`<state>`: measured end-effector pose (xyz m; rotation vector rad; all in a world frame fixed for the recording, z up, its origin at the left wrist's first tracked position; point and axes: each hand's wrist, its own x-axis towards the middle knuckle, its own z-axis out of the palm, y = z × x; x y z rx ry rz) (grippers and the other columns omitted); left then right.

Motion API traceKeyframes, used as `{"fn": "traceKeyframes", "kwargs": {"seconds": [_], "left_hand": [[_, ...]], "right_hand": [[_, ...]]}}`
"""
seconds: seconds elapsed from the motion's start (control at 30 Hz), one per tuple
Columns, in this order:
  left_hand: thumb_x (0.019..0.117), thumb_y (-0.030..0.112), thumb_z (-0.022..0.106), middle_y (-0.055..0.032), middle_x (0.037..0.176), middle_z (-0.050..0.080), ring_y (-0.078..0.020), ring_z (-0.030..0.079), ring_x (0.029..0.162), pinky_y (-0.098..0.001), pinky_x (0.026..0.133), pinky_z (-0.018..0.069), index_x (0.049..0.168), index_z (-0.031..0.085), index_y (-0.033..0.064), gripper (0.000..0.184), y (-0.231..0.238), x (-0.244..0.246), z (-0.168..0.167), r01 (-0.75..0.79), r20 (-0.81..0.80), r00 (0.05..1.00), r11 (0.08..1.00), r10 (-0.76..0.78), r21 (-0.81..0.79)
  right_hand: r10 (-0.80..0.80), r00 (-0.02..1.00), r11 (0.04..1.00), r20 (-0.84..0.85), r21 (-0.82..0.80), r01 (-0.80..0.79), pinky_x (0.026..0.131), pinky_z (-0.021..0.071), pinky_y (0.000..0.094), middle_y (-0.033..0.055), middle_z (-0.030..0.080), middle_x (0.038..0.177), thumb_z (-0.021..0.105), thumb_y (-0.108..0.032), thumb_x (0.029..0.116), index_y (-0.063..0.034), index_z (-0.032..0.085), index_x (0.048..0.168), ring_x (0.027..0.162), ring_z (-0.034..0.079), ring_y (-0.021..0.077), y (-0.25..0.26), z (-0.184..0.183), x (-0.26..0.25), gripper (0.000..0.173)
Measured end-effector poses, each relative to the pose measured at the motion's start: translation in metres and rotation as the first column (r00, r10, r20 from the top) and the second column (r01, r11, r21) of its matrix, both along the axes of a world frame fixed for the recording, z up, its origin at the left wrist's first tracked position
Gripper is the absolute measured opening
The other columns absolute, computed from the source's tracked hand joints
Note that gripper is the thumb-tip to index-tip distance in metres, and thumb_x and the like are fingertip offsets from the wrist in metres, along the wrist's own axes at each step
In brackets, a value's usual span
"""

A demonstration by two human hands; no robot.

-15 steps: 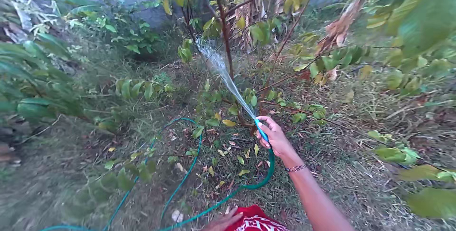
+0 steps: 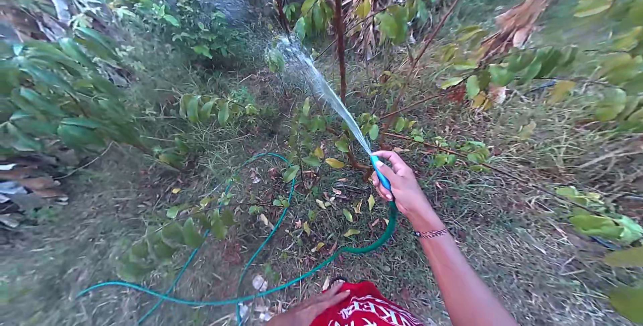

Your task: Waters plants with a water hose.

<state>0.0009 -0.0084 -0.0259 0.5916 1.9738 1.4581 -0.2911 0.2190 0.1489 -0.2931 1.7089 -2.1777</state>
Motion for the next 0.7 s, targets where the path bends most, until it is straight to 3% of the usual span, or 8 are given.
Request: {"fn": "traceKeyframes", "kwargs": {"seconds": [0.13, 0.23, 0.37, 0.5, 0.6, 0.7], "left_hand": [[0.1054, 0.039, 0.051, -0.0138, 0.172, 0.015, -0.0271, 0.019, 0.158, -0.0496, 0.128, 0.0255, 0.164, 0.028, 0.0171, 0.067, -0.003, 0.003, -0.010, -0.034, 0.014, 0.999, 0.999, 0.034, 0.017], [0.1076, 0.035, 0.049, -0.0129, 0.172, 0.014, -0.0272, 0.019, 0.158, -0.0498, 0.128, 0.0247, 0.164, 0.027, 0.0181, 0.063, -0.002, 0.000, -0.006, -0.031, 0.023, 0.999, 1.000, 0.031, 0.005], [0.1071, 0.032, 0.052, -0.0092, 0.172, 0.015, -0.0251, 0.022, 0.157, -0.0501, 0.127, 0.0282, 0.164, 0.028, 0.0226, 0.062, 0.000, 0.005, -0.031, -0.051, -0.025, 0.998, 0.999, 0.051, 0.007], [0.1090, 0.035, 0.045, -0.0110, 0.172, 0.015, -0.0250, 0.017, 0.159, -0.0483, 0.129, 0.0228, 0.164, 0.027, 0.0188, 0.061, -0.002, 0.001, -0.004, -0.016, 0.008, 1.000, 1.000, 0.016, -0.009], [0.1054, 0.035, 0.054, -0.0099, 0.173, 0.014, -0.0247, 0.018, 0.158, -0.0490, 0.128, 0.0242, 0.164, 0.027, 0.0209, 0.066, -0.002, 0.001, -0.007, -0.014, 0.003, 1.000, 0.999, 0.014, -0.032], [0.0931, 0.031, 0.070, -0.0143, 0.172, 0.014, -0.0302, 0.019, 0.158, -0.0518, 0.126, 0.0245, 0.164, 0.026, 0.0154, 0.085, -0.003, 0.003, 0.013, -0.008, 0.030, 0.999, 0.997, 0.010, -0.077]], "right_hand": [[0.016, 1.000, 1.000, 0.002, -0.011, -0.016, 0.037, 0.0367, 0.0187, 0.0077, 0.060, 0.068, 0.047, -0.021, 0.1089, -0.0095, 0.050, 0.139, 0.041, 0.044, 0.0063, -0.002, -0.002, 0.000, 0.033], [-0.005, 1.000, 1.000, 0.004, -0.014, 0.005, 0.037, 0.0371, 0.0196, 0.0080, 0.059, 0.068, 0.046, -0.021, 0.1091, -0.0087, 0.050, 0.139, 0.041, 0.044, 0.0070, -0.004, -0.003, 0.000, 0.033], [0.004, 1.000, 1.000, 0.010, -0.017, -0.004, 0.037, 0.0379, 0.0204, 0.0084, 0.059, 0.068, 0.046, -0.021, 0.1091, -0.0085, 0.050, 0.138, 0.041, 0.044, 0.0082, -0.004, -0.004, 0.001, 0.031], [0.001, 1.000, 1.000, 0.005, 0.000, -0.001, 0.036, 0.0379, 0.0204, 0.0083, 0.059, 0.068, 0.047, -0.020, 0.1088, -0.0091, 0.050, 0.138, 0.041, 0.044, 0.0079, -0.001, -0.009, 0.002, 0.032], [-0.074, 0.997, 0.994, -0.012, 0.077, 0.074, 0.036, 0.0378, 0.0221, 0.0083, 0.060, 0.071, 0.047, -0.022, 0.1085, -0.0103, 0.051, 0.140, 0.042, 0.045, 0.0091, 0.008, -0.027, 0.001, 0.034], [-0.170, 0.985, 0.966, 0.004, 0.201, 0.166, 0.035, 0.0374, 0.0222, 0.0074, 0.061, 0.071, 0.047, -0.023, 0.1092, -0.0107, 0.050, 0.142, 0.041, 0.045, 0.0090, 0.025, -0.062, 0.003, 0.035]]}}
